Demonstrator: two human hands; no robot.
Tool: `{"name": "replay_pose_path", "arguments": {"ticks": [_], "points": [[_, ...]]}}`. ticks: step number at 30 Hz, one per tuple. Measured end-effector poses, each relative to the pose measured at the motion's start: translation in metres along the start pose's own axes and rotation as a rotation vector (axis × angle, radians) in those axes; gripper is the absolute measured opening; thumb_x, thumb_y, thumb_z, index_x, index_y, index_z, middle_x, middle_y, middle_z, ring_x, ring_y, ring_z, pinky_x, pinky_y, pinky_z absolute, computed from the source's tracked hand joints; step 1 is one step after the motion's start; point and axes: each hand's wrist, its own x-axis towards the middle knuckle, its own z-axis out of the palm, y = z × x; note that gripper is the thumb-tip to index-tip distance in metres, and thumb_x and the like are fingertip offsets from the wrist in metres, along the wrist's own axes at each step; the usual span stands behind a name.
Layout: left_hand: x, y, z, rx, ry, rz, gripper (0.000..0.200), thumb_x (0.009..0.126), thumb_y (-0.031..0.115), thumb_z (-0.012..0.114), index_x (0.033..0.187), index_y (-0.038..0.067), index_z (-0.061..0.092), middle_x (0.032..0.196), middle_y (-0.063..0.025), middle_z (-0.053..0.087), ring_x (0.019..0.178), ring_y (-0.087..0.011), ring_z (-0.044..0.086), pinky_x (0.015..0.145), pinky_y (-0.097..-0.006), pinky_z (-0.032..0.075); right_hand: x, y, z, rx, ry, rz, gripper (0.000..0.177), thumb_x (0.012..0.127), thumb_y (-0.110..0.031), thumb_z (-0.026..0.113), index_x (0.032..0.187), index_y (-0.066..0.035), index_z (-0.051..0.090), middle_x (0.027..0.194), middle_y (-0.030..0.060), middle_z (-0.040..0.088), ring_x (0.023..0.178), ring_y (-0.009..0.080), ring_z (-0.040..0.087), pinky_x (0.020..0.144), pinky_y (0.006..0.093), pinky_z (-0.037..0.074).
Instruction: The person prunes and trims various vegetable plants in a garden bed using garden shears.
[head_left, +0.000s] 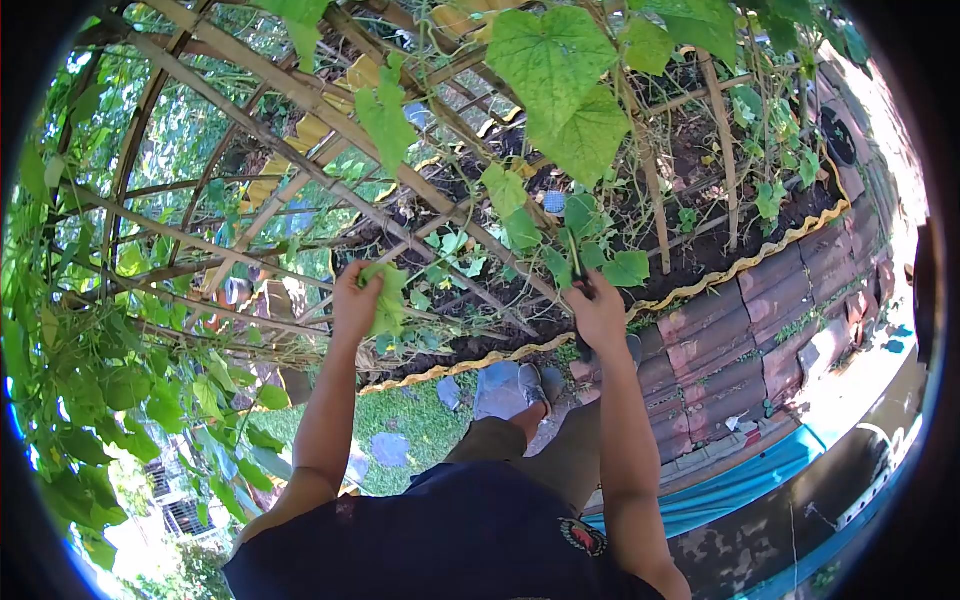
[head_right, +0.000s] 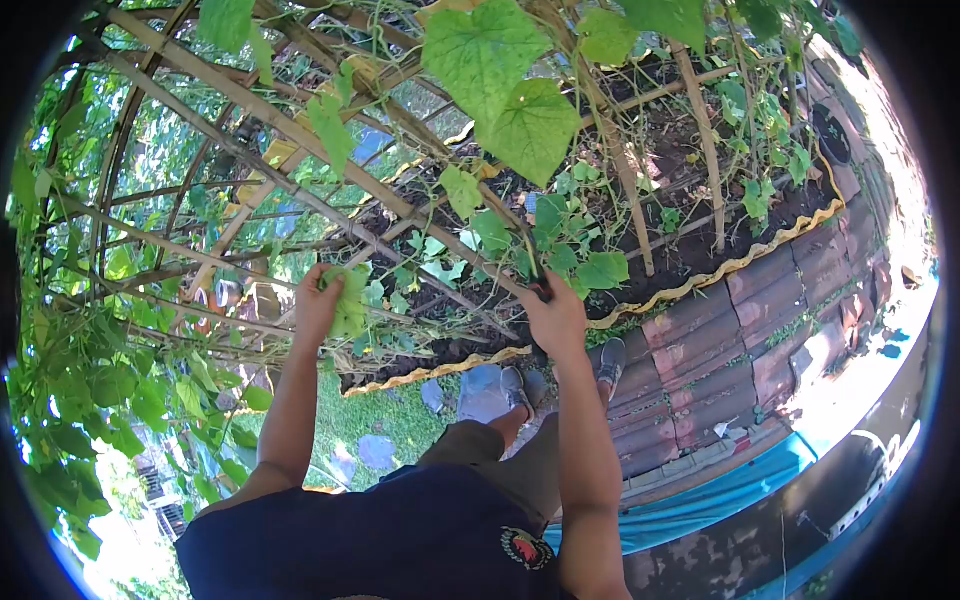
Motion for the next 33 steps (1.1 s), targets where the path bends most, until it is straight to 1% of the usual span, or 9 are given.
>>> {"name": "replay_pose_path", "arguments": {"ticks": [2,6,9,15,19,21,23,27,33], "points": [[0.016,0.001,-0.032,-0.036,0.041,-0.08,0.011,0.09,0.011,0.068,0.098,0.003,0.066,0.081,-0.0032,0.066,0.073,-0.0084,0.056,0.064,-0.0288,0.046,-0.024,0.047,-0.007,0.048,-0.032,0.086,0.033,0.082,-0.028,0.071,0.102,-0.002,0.067,0.077,0.0076,0.067,0.071,0.0187,0.063,0.067,0.0323,0.047],[0.076,-0.005,-0.065,0.442,0.243,0.128,0.03,0.087,0.02,0.07,0.108,-0.001,0.066,0.089,-0.0187,0.07,0.081,-0.0342,0.068,0.074,-0.0424,0.051,-0.073,0.097,-0.007,0.125,-0.063,0.332,0.024,0.083,-0.023,0.07,0.094,-0.002,0.068,0.074,0.0049,0.065,0.069,0.0117,0.06,0.064,0.0297,0.045],[0.13,-0.029,-0.06,0.592,0.367,0.225,0.038,0.087,0.021,0.071,0.118,0.0,0.064,0.103,-0.0237,0.07,0.098,-0.0408,0.067,0.084,-0.0469,0.051,-0.097,0.13,0.003,0.167,-0.053,0.341,0.019,0.082,-0.021,0.069,0.089,-0.003,0.069,0.073,0.0036,0.065,0.069,0.0094,0.058,0.063,0.0284,0.043],[0.181,-0.124,-0.034,0.775,0.262,0.161,0.052,0.085,0.026,0.072,0.127,-0.001,0.059,0.121,-0.0277,0.065,0.118,-0.0443,0.057,0.1,-0.0491,0.046,-0.104,0.141,0.003,0.123,-0.051,0.319,0.036,0.08,-0.032,0.068,0.098,-0.001,0.069,0.077,0.0108,0.067,0.072,0.0188,0.063,0.069,0.0337,0.048],[0.093,-0.022,-0.006,0.907,-0.016,0.177,0.04,0.091,0.023,0.067,0.125,0.004,0.062,0.113,-0.0238,0.068,0.1,-0.0394,0.068,0.081,-0.0462,0.056,-0.092,0.124,-0.012,0.155,0.002,0.36,0.038,0.079,-0.033,0.068,0.099,-0.001,0.069,0.078,0.0125,0.068,0.074,0.0206,0.065,0.069,0.035,0.048],[0.029,0.015,0.033,0.646,0.028,0.278,0.031,0.09,0.014,0.067,0.12,0.007,0.065,0.113,-0.0212,0.068,0.089,-0.034,0.07,0.072,-0.043,0.059,-0.084,0.115,-0.022,0.155,0.024,0.363,0.038,0.079,-0.033,0.068,0.1,-0.001,0.068,0.079,0.0124,0.068,0.074,0.0201,0.065,0.069,0.0349,0.048],[-0.028,0.069,0.078,0.404,-0.104,0.629,0.038,0.086,0.006,0.069,0.123,0.01,0.066,0.132,-0.0221,0.059,0.092,-0.0293,0.07,0.074,-0.0407,0.06,-0.073,0.104,-0.031,0.169,0.032,0.347,0.038,0.079,-0.033,0.068,0.1,-0.001,0.068,0.078,0.0118,0.067,0.074,0.02,0.064,0.069,0.0345,0.048],[-0.051,0.151,0.166,0.353,-0.258,0.923,0.07,0.084,0.006,0.072,0.148,0.023,0.05,0.162,-0.0296,0.009,0.11,-0.0376,0.063,0.082,-0.0419,0.059,-0.052,0.091,-0.042,0.204,0.019,0.255,0.037,0.08,-0.032,0.068,0.102,-0.002,0.068,0.078,0.0106,0.066,0.073,0.02,0.062,0.069,0.034,0.047],[-0.016,0.213,0.25,0.485,-0.086,0.734,0.076,0.082,0.007,0.076,0.151,0.023,0.048,0.161,-0.035,-0.005,0.125,-0.0487,0.054,0.094,-0.0451,0.052,-0.002,0.09,-0.06,0.334,-0.138,0.162,0.038,0.082,-0.026,0.069,0.111,-0.002,0.067,0.081,0.0072,0.066,0.073,0.0163,0.061,0.069,0.0322,0.047]]}}
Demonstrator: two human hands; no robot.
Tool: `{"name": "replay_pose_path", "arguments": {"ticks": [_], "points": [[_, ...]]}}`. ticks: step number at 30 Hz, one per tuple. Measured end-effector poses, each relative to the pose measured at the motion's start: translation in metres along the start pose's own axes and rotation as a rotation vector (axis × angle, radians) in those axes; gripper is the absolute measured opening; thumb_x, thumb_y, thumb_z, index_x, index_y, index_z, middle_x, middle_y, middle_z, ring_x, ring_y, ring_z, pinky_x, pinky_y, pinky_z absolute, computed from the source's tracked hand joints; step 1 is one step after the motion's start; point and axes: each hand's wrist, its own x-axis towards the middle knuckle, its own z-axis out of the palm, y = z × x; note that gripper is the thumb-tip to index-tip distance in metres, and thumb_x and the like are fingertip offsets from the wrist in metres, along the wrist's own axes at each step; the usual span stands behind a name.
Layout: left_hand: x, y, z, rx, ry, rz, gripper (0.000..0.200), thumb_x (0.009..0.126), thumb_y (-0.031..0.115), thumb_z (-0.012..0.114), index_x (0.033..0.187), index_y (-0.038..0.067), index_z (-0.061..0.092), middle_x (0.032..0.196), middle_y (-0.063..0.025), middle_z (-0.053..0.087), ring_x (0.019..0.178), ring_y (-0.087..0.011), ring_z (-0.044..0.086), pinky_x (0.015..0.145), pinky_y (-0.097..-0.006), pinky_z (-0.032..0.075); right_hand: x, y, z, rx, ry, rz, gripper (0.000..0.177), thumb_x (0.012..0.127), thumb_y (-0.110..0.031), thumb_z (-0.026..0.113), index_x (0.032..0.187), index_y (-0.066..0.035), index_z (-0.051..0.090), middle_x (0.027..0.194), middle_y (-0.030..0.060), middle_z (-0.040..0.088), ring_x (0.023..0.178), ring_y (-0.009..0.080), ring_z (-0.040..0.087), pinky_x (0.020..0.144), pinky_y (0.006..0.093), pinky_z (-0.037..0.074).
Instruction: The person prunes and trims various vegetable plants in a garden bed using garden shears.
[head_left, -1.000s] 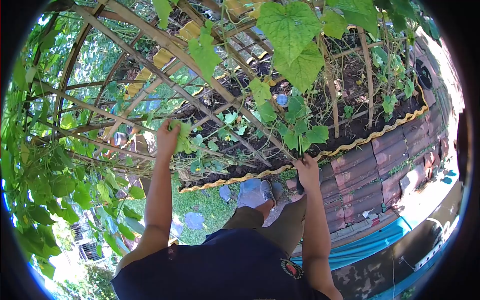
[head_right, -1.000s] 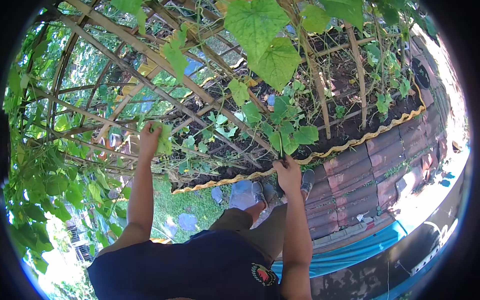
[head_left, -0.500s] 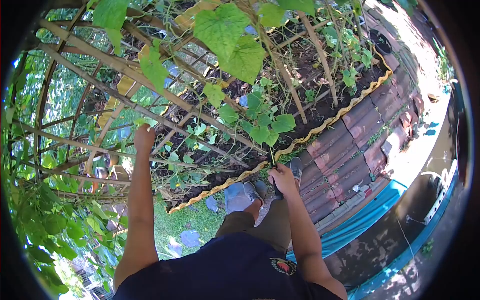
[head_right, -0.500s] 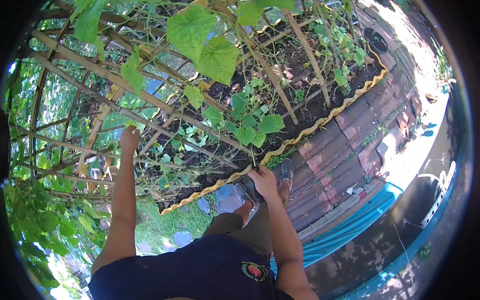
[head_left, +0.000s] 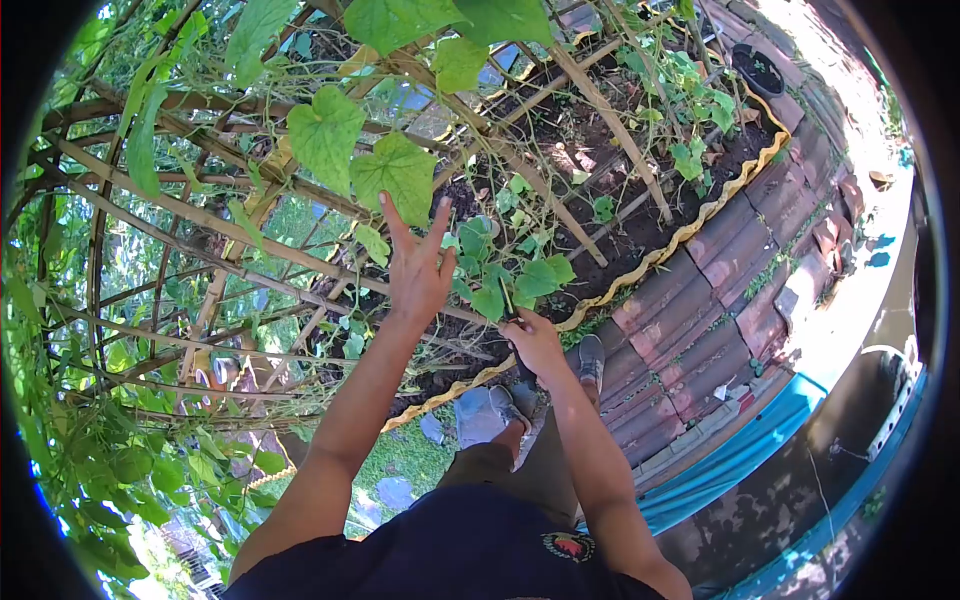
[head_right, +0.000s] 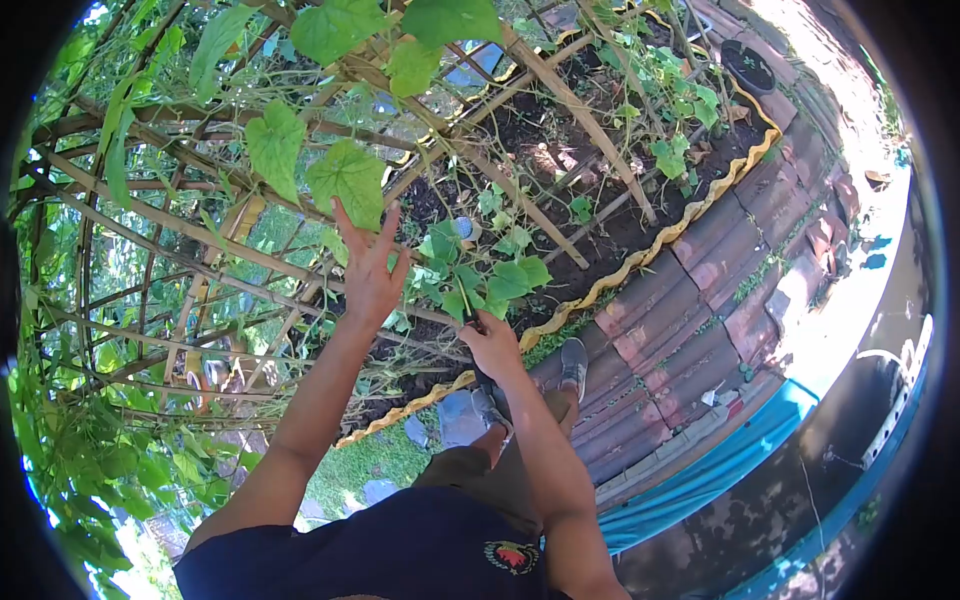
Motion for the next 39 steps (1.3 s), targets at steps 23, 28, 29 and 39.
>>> {"name": "replay_pose_path", "arguments": {"ticks": [23,28,29,39], "points": [[0.008,-0.011,-0.016,0.098,0.219,-0.106,0.062,0.086,0.001,0.066,0.139,-0.012,0.036,0.156,-0.0353,0.022,0.138,-0.0552,0.035,0.109,-0.0531,0.041,0.185,-0.208,0.058,0.413,-0.644,0.057,0.019,0.091,-0.02,0.067,0.088,-0.001,0.063,0.076,0.0077,0.065,0.063,0.0146,0.065,0.056,0.0294,0.054],[0.008,-0.011,-0.023,0.09,0.216,-0.139,0.063,0.086,0.0,0.067,0.139,-0.012,0.034,0.157,-0.0347,0.023,0.137,-0.0549,0.037,0.107,-0.0527,0.043,0.182,-0.215,0.062,0.466,-0.591,0.092,0.018,0.089,-0.016,0.067,0.089,0.001,0.065,0.073,0.0093,0.064,0.056,0.0135,0.061,0.051,0.026,0.05],[0.009,-0.011,-0.024,0.096,0.214,-0.135,0.063,0.086,0.0,0.067,0.139,-0.012,0.034,0.157,-0.0345,0.023,0.137,-0.0548,0.038,0.107,-0.0528,0.044,0.182,-0.217,0.061,0.456,-0.585,0.085,0.018,0.089,-0.016,0.067,0.089,0.001,0.065,0.073,0.009,0.064,0.055,0.0134,0.061,0.051,0.0261,0.05],[0.002,-0.022,-0.033,0.095,0.272,-0.101,0.057,0.085,0.003,0.072,0.132,-0.009,0.042,0.14,-0.0307,0.043,0.116,-0.0472,0.054,0.097,-0.0481,0.048,0.19,-0.209,0.06,0.283,-0.535,-0.032,0.02,0.089,-0.023,0.069,0.089,-0.003,0.064,0.071,0.0033,0.063,0.056,0.0107,0.058,0.054,0.0261,0.048]]}}
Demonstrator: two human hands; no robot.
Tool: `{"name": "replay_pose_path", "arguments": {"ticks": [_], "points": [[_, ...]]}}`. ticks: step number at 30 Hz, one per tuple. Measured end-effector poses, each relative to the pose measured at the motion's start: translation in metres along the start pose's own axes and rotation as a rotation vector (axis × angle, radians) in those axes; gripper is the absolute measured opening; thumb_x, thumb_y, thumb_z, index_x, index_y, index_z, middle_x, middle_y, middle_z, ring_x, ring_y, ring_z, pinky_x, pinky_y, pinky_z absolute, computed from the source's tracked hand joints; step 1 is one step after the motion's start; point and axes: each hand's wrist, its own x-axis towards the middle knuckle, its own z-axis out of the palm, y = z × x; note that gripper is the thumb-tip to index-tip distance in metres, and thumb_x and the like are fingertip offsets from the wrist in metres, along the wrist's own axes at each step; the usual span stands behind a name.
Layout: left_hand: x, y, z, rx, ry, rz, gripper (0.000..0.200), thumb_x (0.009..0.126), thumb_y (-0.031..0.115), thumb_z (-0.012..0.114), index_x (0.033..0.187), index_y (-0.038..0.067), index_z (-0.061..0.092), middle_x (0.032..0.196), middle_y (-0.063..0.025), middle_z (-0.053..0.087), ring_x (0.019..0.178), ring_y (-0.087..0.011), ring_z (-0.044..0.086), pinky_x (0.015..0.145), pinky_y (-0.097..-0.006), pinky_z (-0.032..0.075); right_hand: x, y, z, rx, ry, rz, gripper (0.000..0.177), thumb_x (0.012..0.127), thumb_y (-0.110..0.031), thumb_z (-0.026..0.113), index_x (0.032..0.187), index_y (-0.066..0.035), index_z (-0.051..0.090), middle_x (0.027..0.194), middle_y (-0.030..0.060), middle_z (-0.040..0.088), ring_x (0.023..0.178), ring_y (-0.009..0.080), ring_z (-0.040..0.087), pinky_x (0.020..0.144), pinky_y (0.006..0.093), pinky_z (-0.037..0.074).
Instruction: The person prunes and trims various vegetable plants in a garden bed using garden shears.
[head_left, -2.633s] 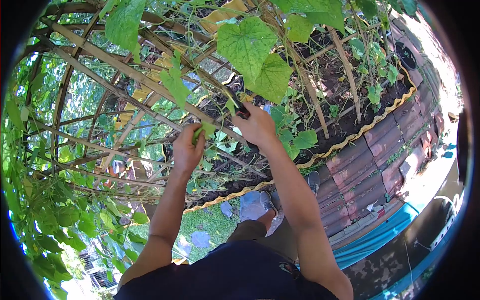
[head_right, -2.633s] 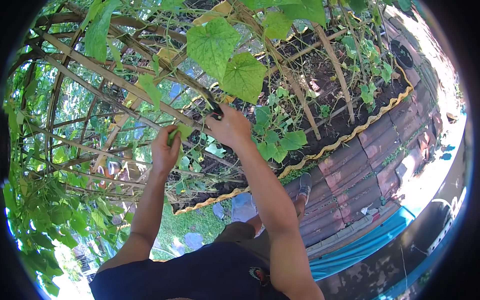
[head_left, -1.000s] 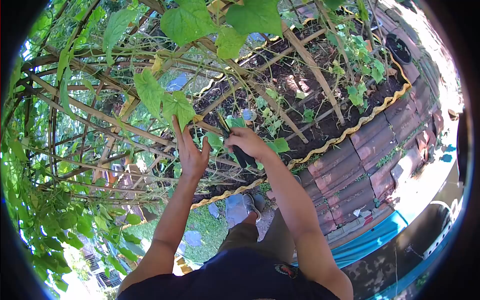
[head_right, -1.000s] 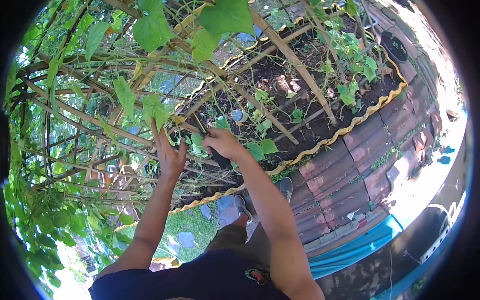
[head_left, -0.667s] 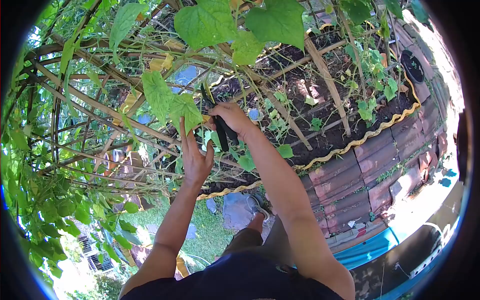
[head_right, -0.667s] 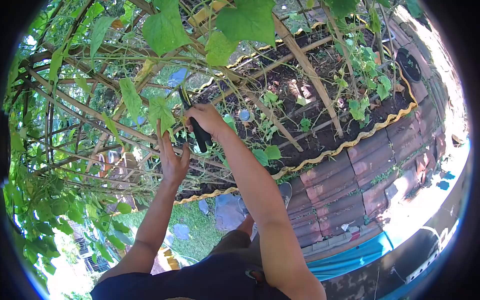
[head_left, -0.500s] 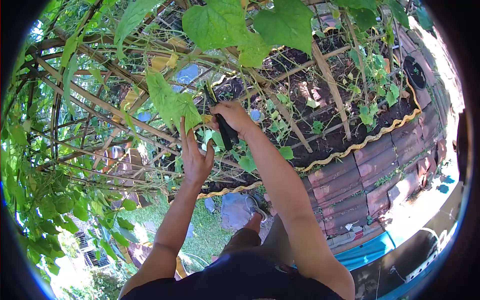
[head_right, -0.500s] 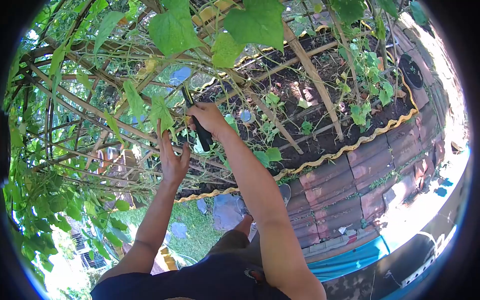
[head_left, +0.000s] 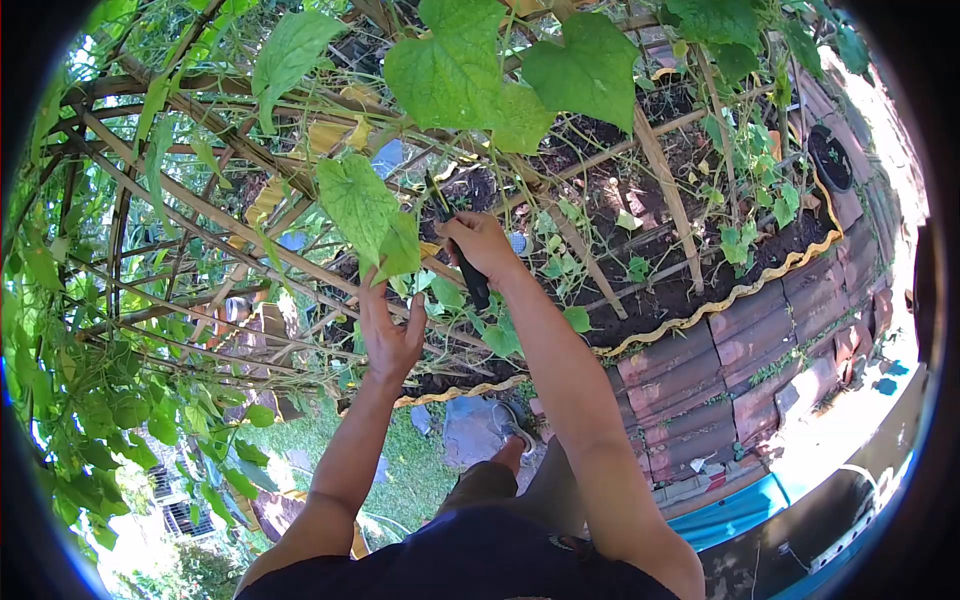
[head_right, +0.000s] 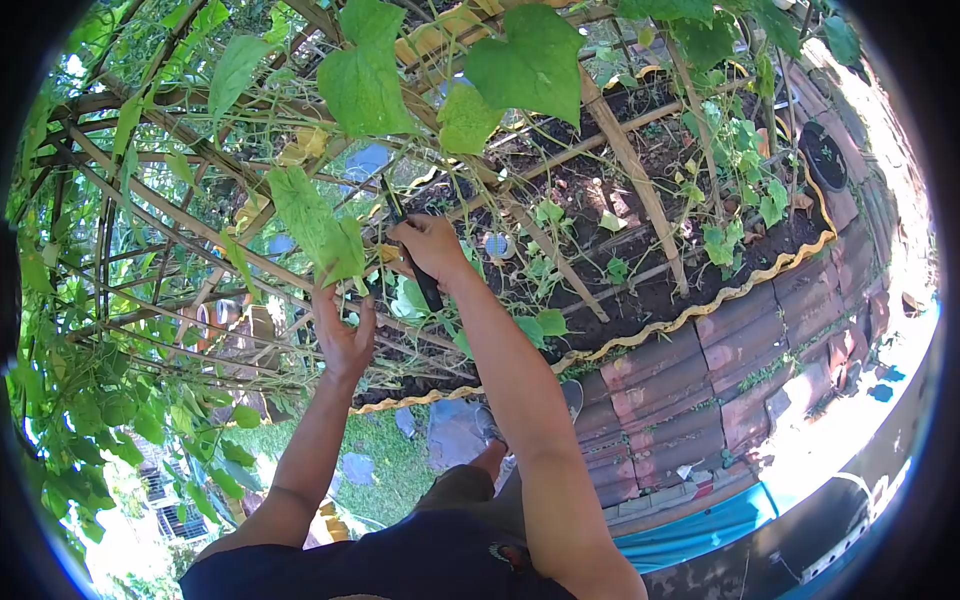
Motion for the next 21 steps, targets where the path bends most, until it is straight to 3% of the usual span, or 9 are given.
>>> {"name": "replay_pose_path", "arguments": {"ticks": [2,6,9,10,13,14,17,18,21], "points": [[-0.014,-0.019,-0.005,-0.056,-0.011,-0.002,0.054,0.085,0.003,0.074,0.129,-0.008,0.044,0.132,-0.0268,0.049,0.103,-0.0378,0.06,0.091,-0.0432,0.051,-0.003,-0.002,-0.001,0.052,-0.048,0.002,0.02,0.089,-0.022,0.068,0.092,-0.002,0.064,0.072,0.0033,0.063,0.057,0.011,0.058,0.056,0.026,0.048],[-0.006,-0.017,-0.006,-0.365,0.287,-0.166,0.064,0.086,0.006,0.078,0.136,-0.006,0.04,0.118,-0.0162,0.058,0.088,-0.0164,0.058,0.074,-0.0298,0.051,-0.01,-0.007,-0.001,-0.138,-0.052,-0.084,0.021,0.088,-0.019,0.066,0.095,0.0,0.064,0.074,0.0032,0.063,0.061,0.011,0.059,0.059,0.0267,0.048],[0.024,-0.007,-0.014,-0.449,0.36,-0.281,0.083,0.082,0.007,0.082,0.146,-0.008,0.03,0.12,-0.0155,0.059,0.081,-0.0162,0.059,0.07,-0.0302,0.051,-0.013,-0.018,0.006,-0.293,-0.01,-0.208,0.024,0.087,-0.018,0.066,0.098,0.004,0.064,0.076,0.0034,0.064,0.065,0.0109,0.06,0.061,0.0275,0.048],[0.04,0.005,-0.024,-0.268,0.342,-0.196,0.083,0.081,0.007,0.084,0.147,-0.007,0.036,0.12,-0.0169,0.062,0.077,-0.0155,0.061,0.07,-0.0293,0.052,-0.017,-0.027,0.013,-0.297,0.017,-0.244,0.026,0.086,-0.018,0.066,0.099,0.004,0.065,0.076,0.0035,0.064,0.066,0.0108,0.06,0.062,0.0276,0.047],[0.062,0.012,-0.03,-0.227,0.192,-0.283,0.064,0.087,0.001,0.076,0.144,0.002,0.045,0.1,-0.0131,0.069,0.081,-0.0119,0.063,0.07,-0.0257,0.051,-0.028,-0.058,0.026,-0.452,0.136,-0.325,0.031,0.084,-0.022,0.068,0.103,0.003,0.067,0.077,0.0057,0.066,0.067,0.015,0.062,0.064,0.0308,0.048],[0.068,0.017,-0.03,-0.289,0.271,-0.309,0.046,0.09,0.001,0.073,0.134,0.0,0.057,0.091,-0.0106,0.071,0.082,-0.0109,0.065,0.072,-0.0254,0.052,-0.032,-0.069,0.03,-0.526,0.183,-0.349,0.033,0.083,-0.024,0.068,0.104,0.002,0.067,0.078,0.0068,0.067,0.068,0.0171,0.063,0.065,0.0325,0.049],[0.067,-0.004,-0.03,-0.203,0.291,-0.161,0.034,0.093,0.001,0.068,0.126,-0.001,0.062,0.098,-0.0115,0.072,0.087,-0.0129,0.066,0.077,-0.0266,0.052,-0.041,-0.099,0.036,-0.74,0.279,-0.311,0.041,0.079,-0.039,0.065,0.1,-0.003,0.071,0.085,0.0178,0.071,0.082,0.0372,0.069,0.074,0.0454,0.051],[0.069,-0.004,-0.031,-0.189,0.32,-0.142,0.03,0.092,0.002,0.068,0.122,0.0,0.064,0.097,-0.0128,0.072,0.085,-0.0166,0.067,0.075,-0.0284,0.052,-0.041,-0.101,0.038,-0.784,0.317,-0.338,0.039,0.08,-0.038,0.067,0.101,-0.005,0.07,0.078,0.0124,0.069,0.072,0.0298,0.067,0.07,0.0411,0.05],[0.07,-0.005,-0.032,-0.162,0.378,-0.095,0.024,0.09,0.003,0.068,0.114,0.0,0.068,0.096,-0.0155,0.072,0.08,-0.0245,0.069,0.071,-0.0325,0.053,-0.047,-0.113,0.041,-0.821,0.293,-0.272,0.04,0.079,-0.04,0.064,0.1,-0.006,0.072,0.084,0.0185,0.071,0.084,0.039,0.069,0.075,0.0472,0.052]]}}
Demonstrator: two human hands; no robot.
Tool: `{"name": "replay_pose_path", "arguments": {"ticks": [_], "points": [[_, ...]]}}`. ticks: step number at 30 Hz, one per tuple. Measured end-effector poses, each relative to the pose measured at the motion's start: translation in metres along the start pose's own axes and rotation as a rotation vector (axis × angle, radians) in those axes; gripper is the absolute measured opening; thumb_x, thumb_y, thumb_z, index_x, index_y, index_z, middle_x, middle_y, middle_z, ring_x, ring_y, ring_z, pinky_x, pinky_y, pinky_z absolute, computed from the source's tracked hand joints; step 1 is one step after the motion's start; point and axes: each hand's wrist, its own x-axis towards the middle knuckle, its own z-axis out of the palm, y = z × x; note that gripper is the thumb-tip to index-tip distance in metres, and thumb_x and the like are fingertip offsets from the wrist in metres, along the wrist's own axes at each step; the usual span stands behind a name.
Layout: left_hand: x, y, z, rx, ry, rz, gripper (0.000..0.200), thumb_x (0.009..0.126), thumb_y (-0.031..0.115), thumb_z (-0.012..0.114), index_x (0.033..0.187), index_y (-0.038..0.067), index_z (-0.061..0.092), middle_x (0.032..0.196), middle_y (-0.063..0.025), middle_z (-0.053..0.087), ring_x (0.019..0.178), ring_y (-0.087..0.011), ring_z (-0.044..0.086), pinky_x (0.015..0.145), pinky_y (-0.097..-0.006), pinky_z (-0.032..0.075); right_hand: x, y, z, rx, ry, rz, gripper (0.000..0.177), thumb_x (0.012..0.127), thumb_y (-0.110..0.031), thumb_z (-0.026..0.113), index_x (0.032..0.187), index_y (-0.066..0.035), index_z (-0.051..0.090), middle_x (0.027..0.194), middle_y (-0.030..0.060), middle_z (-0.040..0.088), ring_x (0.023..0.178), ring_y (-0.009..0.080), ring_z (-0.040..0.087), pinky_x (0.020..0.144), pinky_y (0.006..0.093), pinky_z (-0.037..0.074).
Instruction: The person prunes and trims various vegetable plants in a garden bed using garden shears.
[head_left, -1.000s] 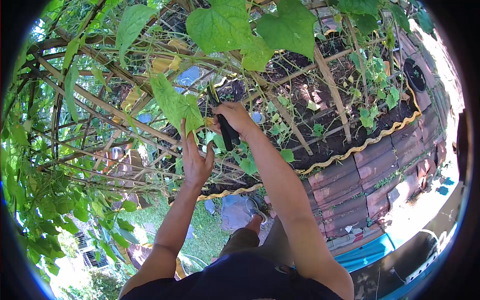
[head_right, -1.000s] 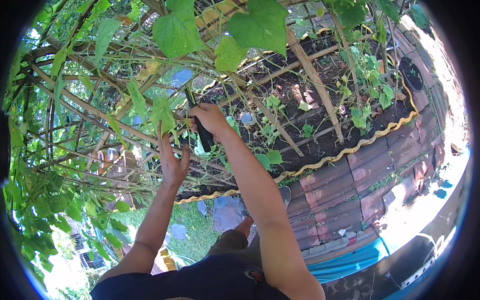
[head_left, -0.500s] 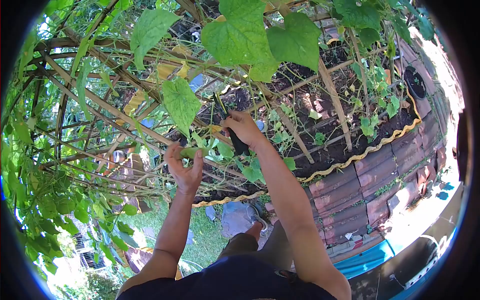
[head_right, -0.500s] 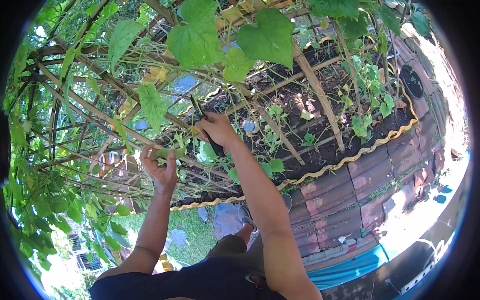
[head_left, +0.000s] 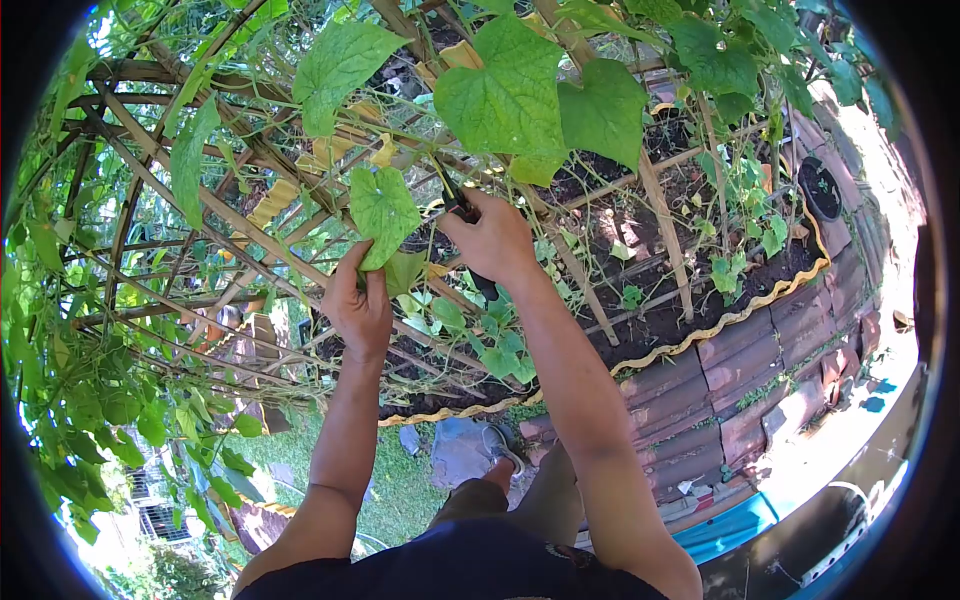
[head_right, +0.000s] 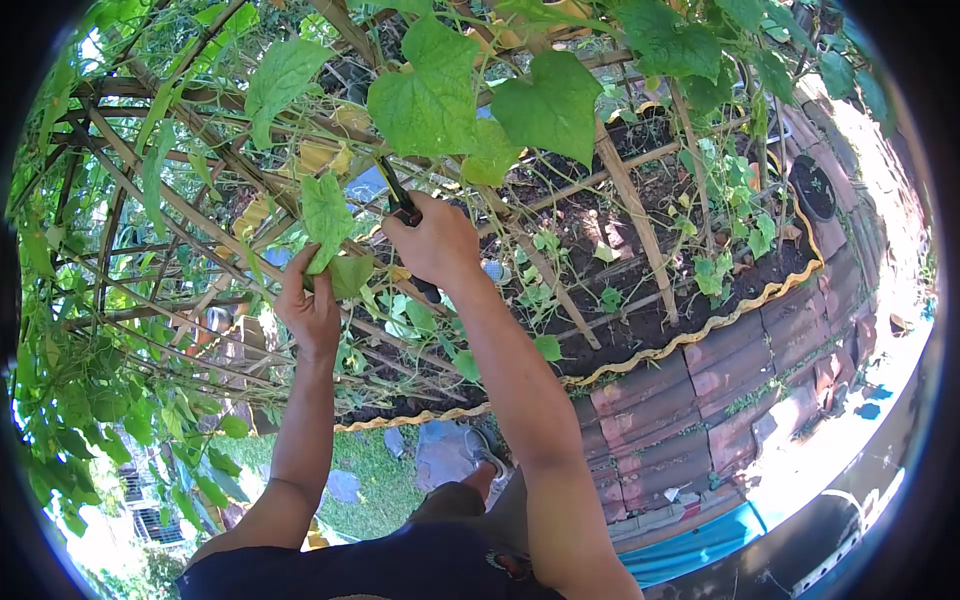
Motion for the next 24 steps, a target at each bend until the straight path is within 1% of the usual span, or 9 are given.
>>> {"name": "replay_pose_path", "arguments": {"ticks": [3,6,11,14,17,20,22,23,24], "points": [[-0.004,-0.004,-0.003,-0.011,-0.024,-0.005,0.022,0.091,0.001,0.067,0.114,-0.001,0.067,0.098,-0.0146,0.072,0.085,-0.0222,0.069,0.075,-0.0314,0.053,0.003,0.005,0.008,0.012,0.024,-0.047,0.041,0.079,-0.041,0.068,0.1,-0.007,0.071,0.075,0.0121,0.068,0.071,0.0279,0.067,0.068,0.0396,0.05],[-0.008,-0.006,-0.008,-0.024,-0.069,-0.05,0.021,0.094,-0.002,0.064,0.115,-0.002,0.066,0.102,-0.0126,0.072,0.091,-0.015,0.067,0.081,-0.0281,0.052,0.0,-0.003,0.006,0.021,-0.003,-0.022,0.04,0.079,-0.04,0.065,0.1,-0.007,0.072,0.084,0.0187,0.071,0.083,0.0383,0.069,0.074,0.0464,0.052],[-0.014,-0.005,-0.012,-0.027,-0.061,-0.028,0.02,0.093,-0.003,0.064,0.112,-0.003,0.066,0.095,-0.011,0.072,0.085,-0.0129,0.065,0.077,-0.027,0.051,0.002,0.005,0.016,0.039,0.043,-0.077,0.038,0.079,-0.038,0.066,0.099,-0.006,0.072,0.085,0.0179,0.072,0.082,0.0372,0.069,0.073,0.0457,0.052],[-0.027,-0.006,-0.019,-0.107,-0.052,-0.096,0.014,0.09,-0.001,0.063,0.104,-0.001,0.066,0.088,-0.0144,0.069,0.073,-0.0261,0.067,0.069,-0.0327,0.052,-0.002,0.014,0.019,0.03,0.048,-0.063,0.038,0.078,-0.038,0.067,0.098,-0.006,0.071,0.086,0.0177,0.072,0.082,0.0373,0.069,0.073,0.0458,0.052],[-0.048,-0.006,-0.033,-0.05,-0.038,-0.061,0.01,0.093,-0.001,0.061,0.103,-0.003,0.061,0.078,-0.0102,0.065,0.067,-0.0149,0.059,0.063,-0.03,0.047,-0.013,0.02,0.021,0.014,0.039,-0.015,0.039,0.078,-0.038,0.067,0.099,-0.005,0.07,0.086,0.0178,0.072,0.082,0.0374,0.069,0.074,0.046,0.052],[-0.087,-0.013,-0.055,-0.068,-0.133,-0.153,0.009,0.089,0.001,0.062,0.098,0.0,0.061,0.078,-0.0152,0.063,0.065,-0.0291,0.061,0.062,-0.0362,0.049,-0.036,0.037,0.028,0.038,0.073,0.017,0.041,0.078,-0.039,0.067,0.1,-0.005,0.069,0.086,0.0172,0.071,0.082,0.0353,0.068,0.074,0.0442,0.051],[-0.114,-0.018,-0.071,-0.109,-0.242,-0.165,0.01,0.088,0.003,0.062,0.097,0.0,0.06,0.077,-0.016,0.062,0.063,-0.0317,0.06,0.061,-0.0384,0.048,-0.061,0.055,0.038,0.082,0.143,0.024,0.041,0.079,-0.038,0.067,0.102,-0.005,0.069,0.086,0.0165,0.07,0.08,0.0334,0.068,0.073,0.0427,0.051],[-0.132,-0.021,-0.082,-0.124,-0.305,-0.183,0.01,0.088,0.004,0.062,0.097,0.0,0.06,0.076,-0.0164,0.061,0.063,-0.0331,0.059,0.06,-0.0395,0.047,-0.078,0.064,0.037,0.114,0.064,0.058,0.043,0.082,-0.024,0.071,0.114,0.004,0.065,0.089,0.0084,0.07,0.08,0.0133,0.063,0.071,0.0303,0.049],[-0.153,-0.027,-0.092,-0.113,-0.405,-0.228,0.012,0.088,0.006,0.062,0.098,0.0,0.06,0.075,-0.0172,0.06,0.063,-0.0363,0.058,0.059,-0.0412,0.046,-0.093,0.087,0.048,0.192,0.074,0.051,0.044,0.083,-0.02,0.07,0.116,0.007,0.062,0.088,0.0081,0.068,0.079,0.0141,0.062,0.072,0.0301,0.049]]}}
